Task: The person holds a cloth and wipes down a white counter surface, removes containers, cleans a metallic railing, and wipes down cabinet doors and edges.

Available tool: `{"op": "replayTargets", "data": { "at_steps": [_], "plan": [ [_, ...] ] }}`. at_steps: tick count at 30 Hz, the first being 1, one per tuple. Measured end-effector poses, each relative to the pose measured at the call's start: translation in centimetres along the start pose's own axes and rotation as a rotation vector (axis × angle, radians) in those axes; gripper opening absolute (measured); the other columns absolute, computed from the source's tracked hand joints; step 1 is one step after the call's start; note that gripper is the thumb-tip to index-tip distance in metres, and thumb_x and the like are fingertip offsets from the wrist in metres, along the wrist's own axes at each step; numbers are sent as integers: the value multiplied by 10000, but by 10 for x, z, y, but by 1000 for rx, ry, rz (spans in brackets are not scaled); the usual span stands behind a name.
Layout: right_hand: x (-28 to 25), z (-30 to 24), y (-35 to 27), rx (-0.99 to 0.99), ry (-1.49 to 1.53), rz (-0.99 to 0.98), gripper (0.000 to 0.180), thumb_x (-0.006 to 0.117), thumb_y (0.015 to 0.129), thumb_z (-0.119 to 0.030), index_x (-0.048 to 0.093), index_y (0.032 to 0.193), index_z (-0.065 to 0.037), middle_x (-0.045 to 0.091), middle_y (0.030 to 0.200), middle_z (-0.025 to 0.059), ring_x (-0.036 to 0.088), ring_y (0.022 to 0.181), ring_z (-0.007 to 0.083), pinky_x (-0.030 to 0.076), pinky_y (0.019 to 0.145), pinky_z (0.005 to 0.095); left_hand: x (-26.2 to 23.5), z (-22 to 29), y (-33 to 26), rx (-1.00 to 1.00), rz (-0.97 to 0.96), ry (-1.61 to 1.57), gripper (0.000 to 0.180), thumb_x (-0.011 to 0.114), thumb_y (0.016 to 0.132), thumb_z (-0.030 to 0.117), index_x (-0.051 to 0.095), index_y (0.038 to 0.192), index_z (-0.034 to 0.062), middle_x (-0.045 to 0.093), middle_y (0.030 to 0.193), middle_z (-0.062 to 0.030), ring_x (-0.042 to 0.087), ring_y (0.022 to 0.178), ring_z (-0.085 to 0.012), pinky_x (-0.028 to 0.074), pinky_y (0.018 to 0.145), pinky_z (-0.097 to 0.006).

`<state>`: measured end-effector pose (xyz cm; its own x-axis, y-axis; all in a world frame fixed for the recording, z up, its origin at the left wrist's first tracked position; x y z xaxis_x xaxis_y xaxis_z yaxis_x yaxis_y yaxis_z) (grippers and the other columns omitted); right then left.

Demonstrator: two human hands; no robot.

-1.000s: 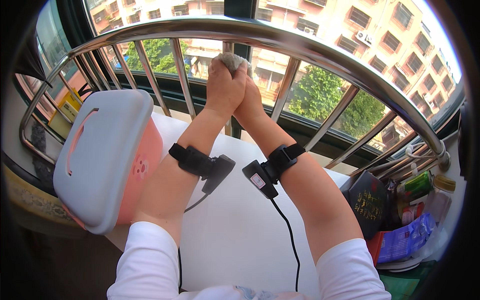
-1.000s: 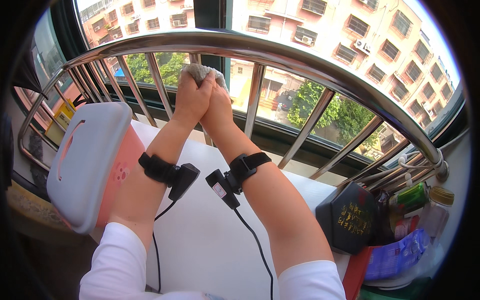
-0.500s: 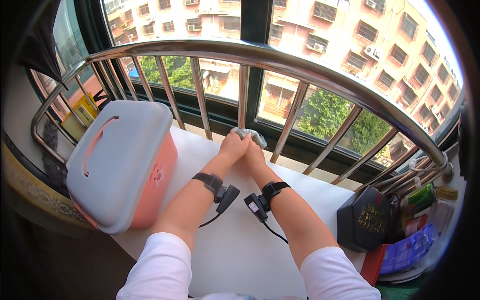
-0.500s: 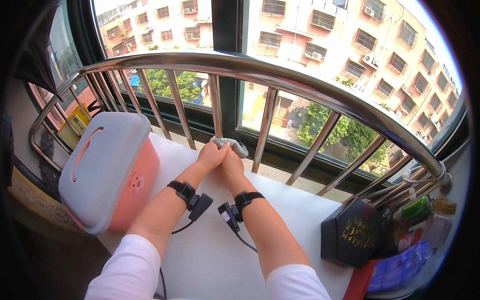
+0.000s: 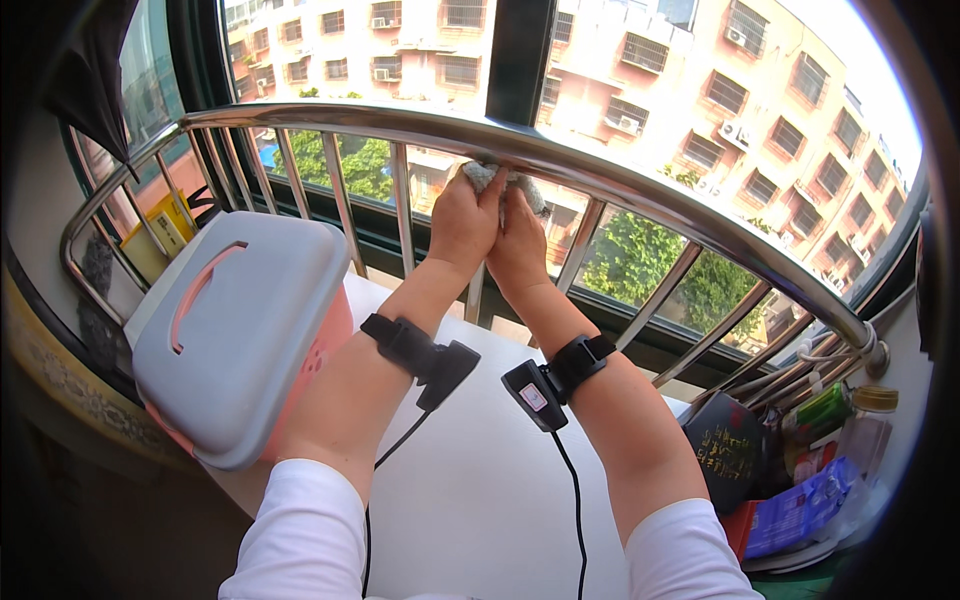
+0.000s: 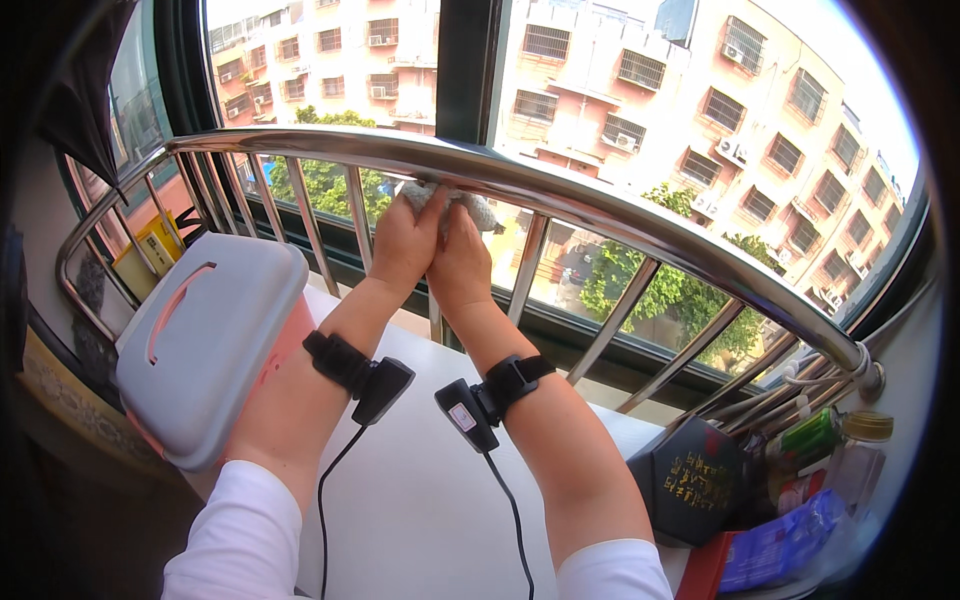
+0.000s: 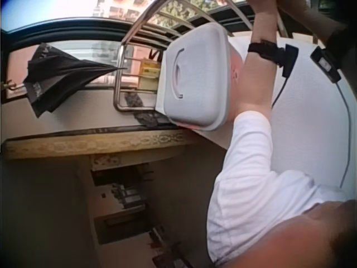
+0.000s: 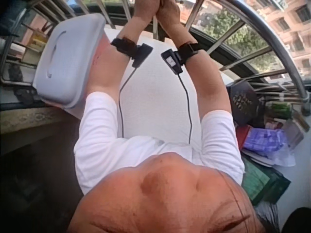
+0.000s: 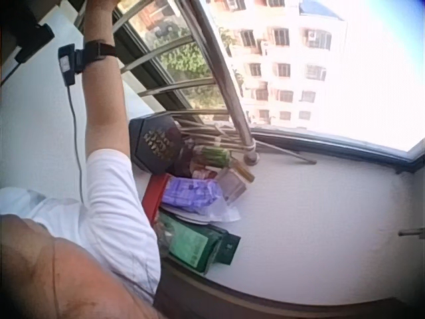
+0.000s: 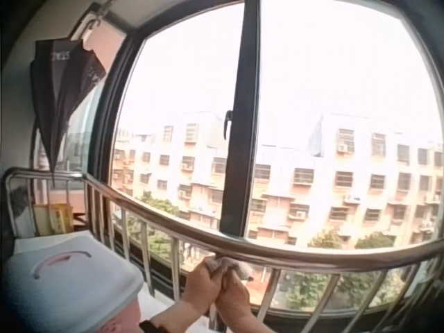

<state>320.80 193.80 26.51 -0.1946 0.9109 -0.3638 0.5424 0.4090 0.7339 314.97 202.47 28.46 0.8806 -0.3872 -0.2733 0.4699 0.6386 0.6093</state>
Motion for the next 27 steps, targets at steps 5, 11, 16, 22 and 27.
{"op": "replayTargets", "data": {
  "at_steps": [5, 11, 16, 22, 27],
  "plan": [
    [21, 45, -57, 207, -168, -249, 212, 506, 903, -226, 548, 862, -22, 637, 810, 239, 616, 768, 425, 490, 684, 492, 20, -61, -56, -153, -168, 144, 481, 563, 891, 438, 596, 892, -42, 653, 878, -250, 613, 862, -426, 484, 743, -467],
    [-12, 14, -130, 327, -29, -328, 231, 543, 890, -226, 564, 996, -22, 657, 834, 192, 642, 761, 349, 498, 680, 412, -8, -33, -116, -277, -468, 114, 628, 576, 875, 483, 519, 1195, -55, 631, 1054, -262, 612, 998, -387, 486, 837, -410],
    [-79, -9, -195, 590, 101, -456, 420, 579, 844, -194, 433, 1204, -34, 649, 796, 160, 650, 716, 256, 502, 650, 348, -111, 59, -153, 193, -477, 229, 634, 590, 889, 442, 470, 1285, -39, 519, 1277, -239, 496, 1197, -360, 387, 1004, -401],
    [-140, -26, -239, 754, 112, -477, 309, 541, 826, -184, 548, 1090, -24, 643, 897, 140, 617, 838, 226, 480, 767, 325, -300, 37, -104, 155, -87, 584, 613, 625, 864, 417, 482, 1296, 6, 527, 1275, -222, 494, 1200, -356, 387, 1003, -400],
    [-131, -66, -238, 838, 368, -514, 230, 474, 855, -159, 534, 1005, 5, 576, 875, 84, 567, 759, 166, 473, 669, 292, -406, -52, -112, -161, 70, 726, 736, 602, 834, 533, 466, 1305, -15, 497, 1301, -248, 462, 1224, -378, 381, 1020, -409]
  ]
}}
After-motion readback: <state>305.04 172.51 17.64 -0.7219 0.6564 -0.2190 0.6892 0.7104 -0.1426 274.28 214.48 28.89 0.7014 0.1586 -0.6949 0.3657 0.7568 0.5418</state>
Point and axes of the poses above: each hand's wrist, its own y-axis towards the middle knuckle, its own x-axis out of the palm, z = x × y, the point moved 7 cm from there along y, towards the middle knuckle
